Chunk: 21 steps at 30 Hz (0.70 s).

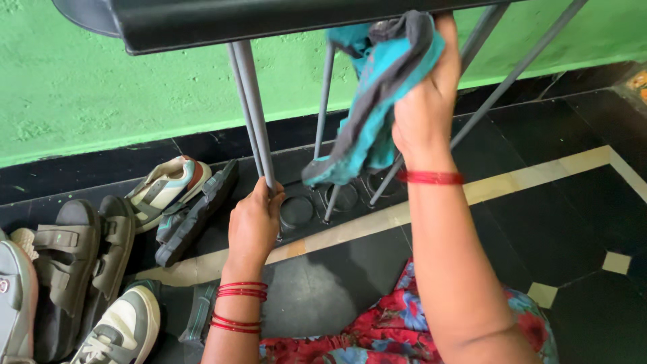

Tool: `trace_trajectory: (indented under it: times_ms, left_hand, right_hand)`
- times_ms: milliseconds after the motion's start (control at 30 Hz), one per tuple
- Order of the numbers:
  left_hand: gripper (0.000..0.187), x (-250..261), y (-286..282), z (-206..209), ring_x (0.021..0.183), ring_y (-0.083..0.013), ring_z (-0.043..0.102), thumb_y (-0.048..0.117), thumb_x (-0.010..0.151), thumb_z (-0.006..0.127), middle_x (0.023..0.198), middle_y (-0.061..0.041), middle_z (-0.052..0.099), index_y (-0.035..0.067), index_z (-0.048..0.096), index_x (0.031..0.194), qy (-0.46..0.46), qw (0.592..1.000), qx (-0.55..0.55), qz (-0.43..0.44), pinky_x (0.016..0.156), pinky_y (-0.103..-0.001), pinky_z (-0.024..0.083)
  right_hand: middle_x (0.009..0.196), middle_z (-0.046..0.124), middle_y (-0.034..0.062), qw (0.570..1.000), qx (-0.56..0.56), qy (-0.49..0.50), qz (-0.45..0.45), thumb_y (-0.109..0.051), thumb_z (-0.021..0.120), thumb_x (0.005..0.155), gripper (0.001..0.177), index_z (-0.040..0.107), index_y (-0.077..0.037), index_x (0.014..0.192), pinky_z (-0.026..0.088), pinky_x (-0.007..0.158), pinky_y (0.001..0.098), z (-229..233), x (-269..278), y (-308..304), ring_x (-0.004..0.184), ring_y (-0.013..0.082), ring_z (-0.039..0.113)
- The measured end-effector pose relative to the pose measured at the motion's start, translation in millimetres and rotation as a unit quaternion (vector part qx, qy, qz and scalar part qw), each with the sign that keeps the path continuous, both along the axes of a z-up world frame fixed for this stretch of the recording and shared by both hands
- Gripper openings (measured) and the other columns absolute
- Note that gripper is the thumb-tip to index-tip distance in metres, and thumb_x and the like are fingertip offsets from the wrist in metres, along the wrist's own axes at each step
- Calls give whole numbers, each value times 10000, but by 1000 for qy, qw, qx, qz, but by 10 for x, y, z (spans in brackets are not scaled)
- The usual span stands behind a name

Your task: The person cleans a metal shoe rack using a blue cloth. They wipe the vertical bars and horizontal rods, then lay the rack on its side to clean the frame and base.

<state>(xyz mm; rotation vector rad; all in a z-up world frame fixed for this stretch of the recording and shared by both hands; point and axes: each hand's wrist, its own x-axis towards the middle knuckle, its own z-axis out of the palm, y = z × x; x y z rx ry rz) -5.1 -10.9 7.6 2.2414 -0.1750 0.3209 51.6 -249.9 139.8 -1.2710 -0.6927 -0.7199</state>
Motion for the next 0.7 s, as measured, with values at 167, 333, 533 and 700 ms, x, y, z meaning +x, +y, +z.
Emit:
trace_trajectory:
  times_ms: [167, 333, 533, 700]
  left_hand:
    - [135, 12, -2, 8, 808, -393, 704, 184, 919, 684, 854, -149, 735, 148, 631, 1038, 13, 1000, -4, 6, 659, -492, 534]
    - [132, 8, 1, -4, 814, -393, 705, 189, 929, 680, 854, -148, 734, 147, 628, 1043, 9, 1000, 4, -2, 664, -492, 534]
    - [134, -11, -2, -9, 810, -384, 708, 189, 927, 679, 857, -140, 737, 146, 631, 1044, -3, 1000, -7, -4, 663, -485, 539]
    - [140, -10, 0, -26, 804, -377, 711, 202, 924, 683, 850, -130, 740, 155, 638, 1049, 5, 1000, 9, -3, 660, -488, 537]
  right_hand:
    - [1049, 657, 32, 998, 36, 20, -56, -71, 604, 1144, 207, 576, 5, 1335, 552, 819, 269, 100, 150, 119, 894, 119, 640]
    - [1271, 624, 31, 981, -41, -40, -186, -76, 578, 1019, 348, 523, 13, 1351, 436, 1099, 273, -73, 156, 90, 1189, 131, 583]
    - [1168, 645, 41, 982, -37, 24, -182, -93, 615, 1104, 264, 585, 10, 1345, 462, 1038, 252, -594, 43, 248, 1101, 102, 569]
    - [1183, 682, 65, 971, -65, 57, -223, -96, 591, 1076, 288, 565, 13, 1341, 491, 1022, 282, -1064, -31, 258, 1110, 119, 610]
